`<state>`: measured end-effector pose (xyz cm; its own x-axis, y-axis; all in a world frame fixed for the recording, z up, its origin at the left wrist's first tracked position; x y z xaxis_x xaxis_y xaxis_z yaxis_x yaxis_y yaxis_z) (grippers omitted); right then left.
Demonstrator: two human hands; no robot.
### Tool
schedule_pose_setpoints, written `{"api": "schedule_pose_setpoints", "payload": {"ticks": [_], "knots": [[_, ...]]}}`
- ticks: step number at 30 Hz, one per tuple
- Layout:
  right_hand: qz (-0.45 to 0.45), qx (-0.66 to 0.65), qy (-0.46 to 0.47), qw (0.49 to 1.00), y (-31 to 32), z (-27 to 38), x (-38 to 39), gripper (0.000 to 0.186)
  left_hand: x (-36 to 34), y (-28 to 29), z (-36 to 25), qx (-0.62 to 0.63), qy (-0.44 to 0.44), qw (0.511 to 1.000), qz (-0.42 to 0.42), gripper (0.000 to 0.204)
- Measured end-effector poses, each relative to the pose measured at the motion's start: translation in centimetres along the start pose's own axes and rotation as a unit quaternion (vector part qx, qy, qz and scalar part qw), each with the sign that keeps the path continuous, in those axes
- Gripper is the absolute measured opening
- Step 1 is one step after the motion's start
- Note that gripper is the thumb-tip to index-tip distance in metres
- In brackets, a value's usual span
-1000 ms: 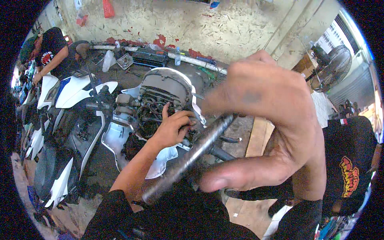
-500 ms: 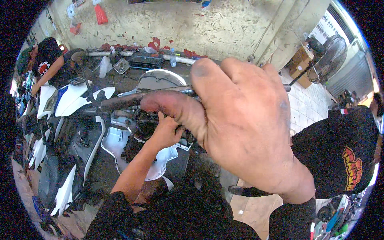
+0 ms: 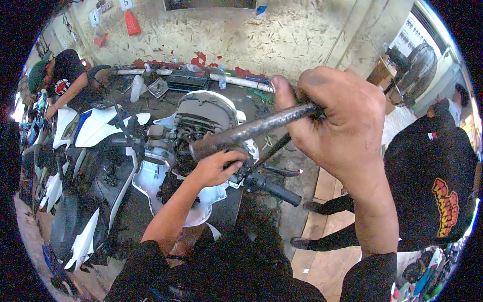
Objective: The person removes a white plastic cover from the handlebars of an electric scooter to reveal the internal wiring. They then use a long metal rod to adjust or tighten a component near the right handle before interacting with the digital dashboard.
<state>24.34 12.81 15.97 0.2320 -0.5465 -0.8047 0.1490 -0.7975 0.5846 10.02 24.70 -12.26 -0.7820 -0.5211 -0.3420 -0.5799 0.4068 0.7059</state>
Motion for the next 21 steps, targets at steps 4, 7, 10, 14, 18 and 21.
{"api": "schedule_pose_setpoints", "payload": {"ticks": [4,7,10,14,18,21], "knots": [[-0.025,-0.021,0.027,0.999,-0.3,-0.1,0.0,0.031,-0.2,0.4,-0.5,-0.065,-0.030,0.997,0.005,0.022],[-0.023,-0.023,0.044,0.999,-0.6,-0.3,-0.1,0.028,-0.1,0.7,-0.5,-0.050,-0.013,0.999,0.001,0.022],[-0.015,-0.015,0.044,0.999,-1.4,-0.6,-0.2,0.023,0.0,0.9,-0.6,-0.061,-0.028,0.998,-0.018,0.022],[-0.018,-0.020,0.043,0.999,-2.3,-1.0,-0.1,0.024,-0.3,1.3,-1.0,-0.057,-0.036,0.997,-0.040,0.020],[-0.019,-0.018,0.053,0.998,-2.1,-1.3,0.1,0.024,0.8,2.3,-3.4,-0.045,-0.055,0.980,-0.183,0.014],[-0.017,-0.037,0.042,0.998,-1.8,-1.8,0.1,0.022,4.7,-0.9,-7.6,0.244,-0.077,0.965,-0.057,0.008]]}}
Point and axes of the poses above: each hand's wrist, its own x-axis away from the middle knuckle, its own y-axis out of the back of the hand, z = x × y, the point moved 3 cm from there along -x, towards the middle knuckle, and after that the axes turned 2 degrees about -x, right-handed, at the moved point
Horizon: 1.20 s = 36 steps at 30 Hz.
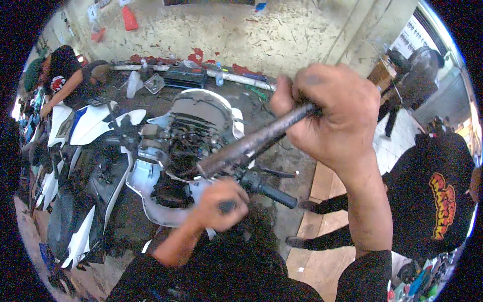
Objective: The person removes a white plastic cover from the handlebars of an electric scooter to reveal the internal wiring. They then use a long metal rod to adjust or tighten a component near the right handle before interacting with the digital dashboard.
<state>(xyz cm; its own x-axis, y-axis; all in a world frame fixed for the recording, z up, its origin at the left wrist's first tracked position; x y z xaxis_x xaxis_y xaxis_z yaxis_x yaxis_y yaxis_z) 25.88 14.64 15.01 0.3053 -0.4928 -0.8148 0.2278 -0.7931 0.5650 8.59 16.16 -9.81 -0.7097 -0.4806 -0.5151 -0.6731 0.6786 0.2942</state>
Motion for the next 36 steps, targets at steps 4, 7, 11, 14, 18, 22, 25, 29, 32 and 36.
{"api": "schedule_pose_setpoints", "payload": {"ticks": [4,7,11,14,18,22,25,29,32,36], "knots": [[-0.011,-0.010,0.012,1.000,-0.3,-0.1,-0.1,0.028,3.3,-13.1,1.3,0.349,0.317,0.851,0.230,0.061],[-0.021,-0.006,0.014,1.000,-0.8,0.4,-0.2,0.024,2.1,-18.0,5.2,0.369,0.379,0.843,0.095,0.064],[-0.019,-0.008,0.022,1.000,-0.9,1.0,-0.4,0.023,0.0,-20.8,7.3,0.704,0.401,0.579,0.091,0.040],[-0.029,-0.013,0.034,0.999,-1.0,1.2,-0.5,0.022,-0.2,-20.4,7.5,0.721,0.412,0.557,-0.011,0.017],[0.009,-0.008,0.040,0.999,-1.1,1.1,-0.5,0.020,-0.2,-20.3,6.5,0.703,0.385,0.596,-0.037,0.014],[0.031,-0.005,0.041,0.999,-1.0,0.6,-0.5,0.020,-0.3,-20.6,6.4,0.687,0.416,0.593,-0.057,0.017],[0.074,-0.014,0.049,0.996,-0.7,0.4,-0.9,0.020,-0.4,-20.5,6.6,0.697,0.412,0.583,-0.060,0.018],[0.195,-0.107,-0.018,0.975,0.3,0.3,-1.9,0.025,-0.1,-20.3,6.5,0.680,0.388,0.621,-0.035,0.009],[0.286,-0.104,-0.034,0.952,1.2,0.9,-3.0,0.035,-0.1,-20.4,6.4,0.698,0.380,0.605,-0.051,0.012],[0.357,-0.050,-0.021,0.933,0.6,2.6,-4.3,0.043,0.1,-20.4,6.7,0.710,0.410,0.567,-0.078,0.027]]}}
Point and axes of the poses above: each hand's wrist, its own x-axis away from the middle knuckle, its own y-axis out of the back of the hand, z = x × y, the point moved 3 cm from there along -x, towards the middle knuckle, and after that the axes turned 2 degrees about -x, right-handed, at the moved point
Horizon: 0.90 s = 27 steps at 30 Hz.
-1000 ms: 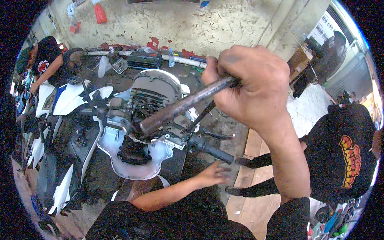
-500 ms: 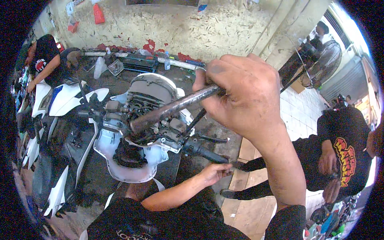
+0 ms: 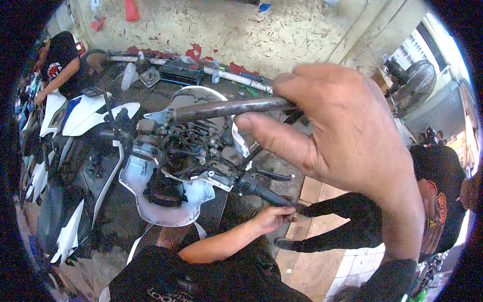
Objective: The person removes a white plastic cover from the handlebars of an electric scooter to reveal the internal wiring. They then use a long metal rod to adjust or tighten a component near the right handle before interacting with the digital dashboard.
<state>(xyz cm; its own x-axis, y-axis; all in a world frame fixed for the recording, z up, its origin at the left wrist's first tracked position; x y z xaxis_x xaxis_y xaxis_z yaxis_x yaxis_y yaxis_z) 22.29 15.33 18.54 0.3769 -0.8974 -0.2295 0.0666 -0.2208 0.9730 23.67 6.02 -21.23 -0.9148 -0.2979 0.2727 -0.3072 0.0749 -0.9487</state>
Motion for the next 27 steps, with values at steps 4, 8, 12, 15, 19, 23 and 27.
{"api": "schedule_pose_setpoints", "payload": {"ticks": [4,8,12,15,19,23,27], "knots": [[0.080,-0.016,-0.146,0.986,0.0,-0.4,-1.3,0.052,0.1,0.0,0.0,-0.038,-0.009,0.999,0.034,0.030],[0.029,-0.024,-0.115,0.993,-0.4,-0.6,-1.3,0.054,0.0,0.3,0.3,-0.026,-0.011,0.999,0.032,0.024],[0.012,-0.095,-0.016,0.995,-0.8,-1.0,-0.9,0.053,-0.3,0.6,0.3,-0.012,-0.003,0.998,0.061,0.021],[-0.039,-0.100,-0.040,0.993,-1.4,-0.9,0.3,0.051,-0.5,0.7,0.2,-0.001,-0.001,0.998,0.064,0.033],[-0.105,0.003,-0.129,0.986,-2.3,-0.8,1.0,0.051,-0.6,0.8,0.3,0.015,0.011,0.999,0.039,0.045],[-0.153,0.033,-0.145,0.977,-2.7,0.4,0.6,0.050,-0.1,0.8,0.1,0.016,0.027,0.998,0.047,0.041],[-0.200,0.094,-0.253,0.942,-2.9,1.7,0.0,0.044,0.0,0.5,-0.2,0.003,0.050,0.997,0.054,0.037]]}}
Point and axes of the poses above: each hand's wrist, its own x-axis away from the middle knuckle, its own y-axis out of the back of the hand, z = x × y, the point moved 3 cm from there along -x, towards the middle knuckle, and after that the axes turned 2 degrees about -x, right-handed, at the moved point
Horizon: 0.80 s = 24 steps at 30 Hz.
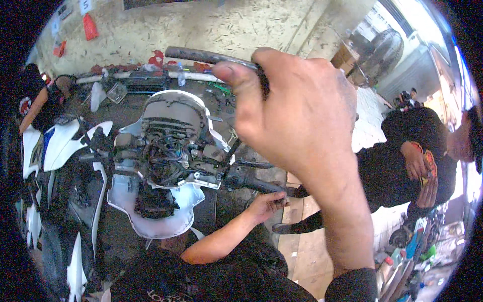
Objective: The person removes a white plastic cover from the handlebars of an electric scooter to reveal the internal wiring. They then use a long metal rod to adjust or tighten a component near the right handle before interacting with the digital dashboard.
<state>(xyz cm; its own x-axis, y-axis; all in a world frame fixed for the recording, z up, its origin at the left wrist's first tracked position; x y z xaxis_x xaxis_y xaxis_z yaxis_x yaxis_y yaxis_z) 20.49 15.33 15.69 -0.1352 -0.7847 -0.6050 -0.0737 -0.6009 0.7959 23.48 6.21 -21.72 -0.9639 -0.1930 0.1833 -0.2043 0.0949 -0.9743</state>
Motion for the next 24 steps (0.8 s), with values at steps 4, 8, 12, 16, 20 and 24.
{"api": "schedule_pose_setpoints", "payload": {"ticks": [4,8,12,16,20,24], "knots": [[-0.026,0.079,-0.130,0.988,0.1,0.6,0.3,0.041,-0.4,-0.1,0.1,-0.013,0.003,1.000,0.025,0.026],[-0.035,0.072,-0.110,0.991,0.3,0.9,0.1,0.044,-0.5,0.6,0.3,-0.004,0.000,1.000,0.020,0.021],[0.069,0.010,-0.039,0.997,1.3,-0.1,-1.5,0.044,-0.9,0.8,-0.1,-0.040,0.007,0.996,0.076,0.013],[0.143,0.031,0.081,0.986,3.1,-0.9,-3.0,0.051,-0.8,1.0,-0.2,-0.051,0.024,0.998,0.025,0.013],[0.189,0.006,0.102,0.977,2.3,-0.7,-2.9,0.050,-0.7,0.7,-0.4,-0.060,0.009,0.998,0.024,0.013],[0.084,0.053,0.074,0.992,1.3,0.4,-1.7,0.045,-0.8,0.7,-0.4,-0.034,0.017,0.998,0.045,0.022]]}}
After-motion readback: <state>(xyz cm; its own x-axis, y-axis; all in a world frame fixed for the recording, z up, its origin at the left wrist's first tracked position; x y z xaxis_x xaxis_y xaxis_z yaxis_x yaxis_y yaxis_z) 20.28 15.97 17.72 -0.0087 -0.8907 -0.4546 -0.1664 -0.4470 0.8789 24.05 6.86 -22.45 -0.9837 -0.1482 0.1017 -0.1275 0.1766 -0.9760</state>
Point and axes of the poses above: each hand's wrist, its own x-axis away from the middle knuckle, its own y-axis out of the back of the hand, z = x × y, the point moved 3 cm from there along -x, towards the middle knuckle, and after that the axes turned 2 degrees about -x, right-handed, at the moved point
